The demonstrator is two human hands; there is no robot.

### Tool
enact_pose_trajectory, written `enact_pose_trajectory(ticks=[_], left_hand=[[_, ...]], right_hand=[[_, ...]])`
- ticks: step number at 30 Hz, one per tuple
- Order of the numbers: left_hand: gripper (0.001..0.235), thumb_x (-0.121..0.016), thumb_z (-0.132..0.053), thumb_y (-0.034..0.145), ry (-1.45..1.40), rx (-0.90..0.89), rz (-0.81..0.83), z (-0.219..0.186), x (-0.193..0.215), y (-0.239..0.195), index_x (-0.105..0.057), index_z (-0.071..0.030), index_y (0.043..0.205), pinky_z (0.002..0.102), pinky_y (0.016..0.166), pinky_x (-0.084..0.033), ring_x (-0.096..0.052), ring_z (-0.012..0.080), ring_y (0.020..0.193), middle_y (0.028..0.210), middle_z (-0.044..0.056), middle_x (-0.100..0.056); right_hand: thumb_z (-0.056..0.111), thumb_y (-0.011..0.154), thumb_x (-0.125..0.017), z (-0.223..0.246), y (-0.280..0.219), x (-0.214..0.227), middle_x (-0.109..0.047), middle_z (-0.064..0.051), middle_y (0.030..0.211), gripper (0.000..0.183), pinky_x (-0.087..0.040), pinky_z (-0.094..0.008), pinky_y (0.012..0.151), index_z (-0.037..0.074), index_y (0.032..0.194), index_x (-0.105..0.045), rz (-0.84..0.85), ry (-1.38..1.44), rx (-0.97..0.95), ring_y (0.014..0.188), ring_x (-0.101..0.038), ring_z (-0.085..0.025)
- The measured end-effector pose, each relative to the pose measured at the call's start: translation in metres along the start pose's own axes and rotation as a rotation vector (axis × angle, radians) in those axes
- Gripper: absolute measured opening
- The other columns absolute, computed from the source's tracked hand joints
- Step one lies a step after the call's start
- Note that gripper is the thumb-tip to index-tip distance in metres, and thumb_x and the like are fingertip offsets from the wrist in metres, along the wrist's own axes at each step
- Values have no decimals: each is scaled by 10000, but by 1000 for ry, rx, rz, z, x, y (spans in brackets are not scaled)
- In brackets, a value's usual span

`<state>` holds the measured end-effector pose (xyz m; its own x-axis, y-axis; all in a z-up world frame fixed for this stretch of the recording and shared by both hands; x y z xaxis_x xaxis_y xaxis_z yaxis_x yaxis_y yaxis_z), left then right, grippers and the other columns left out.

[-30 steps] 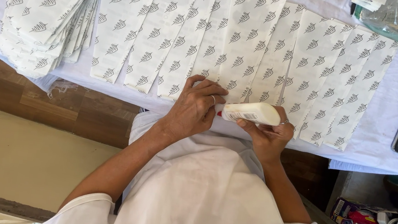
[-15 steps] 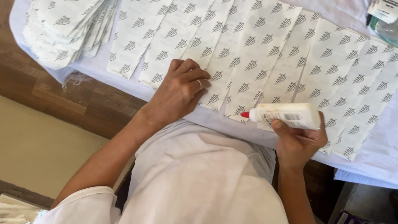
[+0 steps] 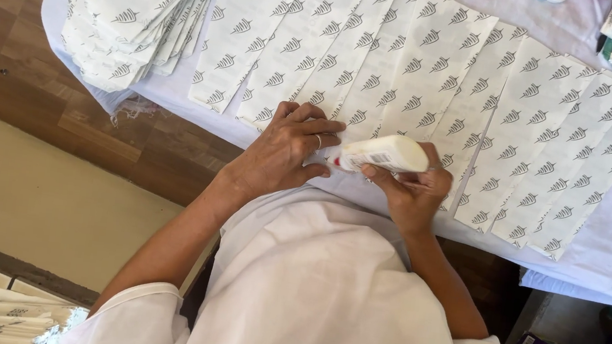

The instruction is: The person is folding printed paper sheets and applying glue to assemble packaging.

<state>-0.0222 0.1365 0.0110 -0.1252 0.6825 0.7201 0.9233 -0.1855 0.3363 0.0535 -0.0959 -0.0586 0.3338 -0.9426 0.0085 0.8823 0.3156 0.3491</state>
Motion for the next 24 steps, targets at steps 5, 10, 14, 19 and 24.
enact_pose_trajectory(ticks=[5, 10, 14, 19, 24], left_hand=[[445, -923, -221, 683, -18, 19, -17, 2, -1, -1, -762, -1, 1034, 482, 990, -346, -580, 318, 1092, 1132, 134, -736], [397, -896, -258, 750, -39, 39, -35, 5, -5, -1, -768, -17, 1039, 475, 984, -341, -584, 308, 1076, 1116, 131, -740], [314, -891, -215, 765, -8, 59, -86, 5, -12, 1, -776, -26, 988, 451, 968, -349, -593, 283, 1039, 1072, 117, -745], [285, -901, -174, 751, 18, 92, -111, 0, -10, 3, -782, -19, 958, 463, 973, -358, -608, 288, 1016, 1033, 128, -749], [210, -871, -127, 762, 36, 79, -149, 2, -14, 2, -779, -33, 926, 467, 960, -357, -615, 276, 1006, 1004, 104, -749]], right_hand=[[-67, 698, -926, -10, 3, -9, -752, -256, 950, 438, -589, -454, 858, -96, 1032, -643, 24, 23, 6, 1028, -698, -330], [-58, 700, -924, -5, -4, 35, -743, -257, 937, 452, -592, -447, 859, -96, 1040, -629, 0, -30, -3, 1020, -708, -329], [-60, 720, -908, 0, -3, 51, -736, -265, 993, 450, -588, -449, 899, -97, 1064, -621, -42, -34, -4, 1051, -699, -341], [-61, 709, -916, 1, -8, 37, -736, -267, 972, 468, -581, -458, 897, -102, 1063, -612, -53, -42, 3, 1054, -702, -339], [-83, 715, -909, -8, -5, 3, -750, -265, 946, 425, -589, -445, 855, -91, 1045, -642, -18, -10, 21, 1008, -719, -358]])
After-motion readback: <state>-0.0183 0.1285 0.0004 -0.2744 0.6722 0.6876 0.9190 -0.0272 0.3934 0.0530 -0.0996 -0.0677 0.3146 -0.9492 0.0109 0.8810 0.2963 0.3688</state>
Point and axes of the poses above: each hand's wrist, its own y-axis towards the middle knuckle, its own x-axis out of the back of the hand, z = x × y, the point moved 4 cm from there along y, towards the middle knuckle
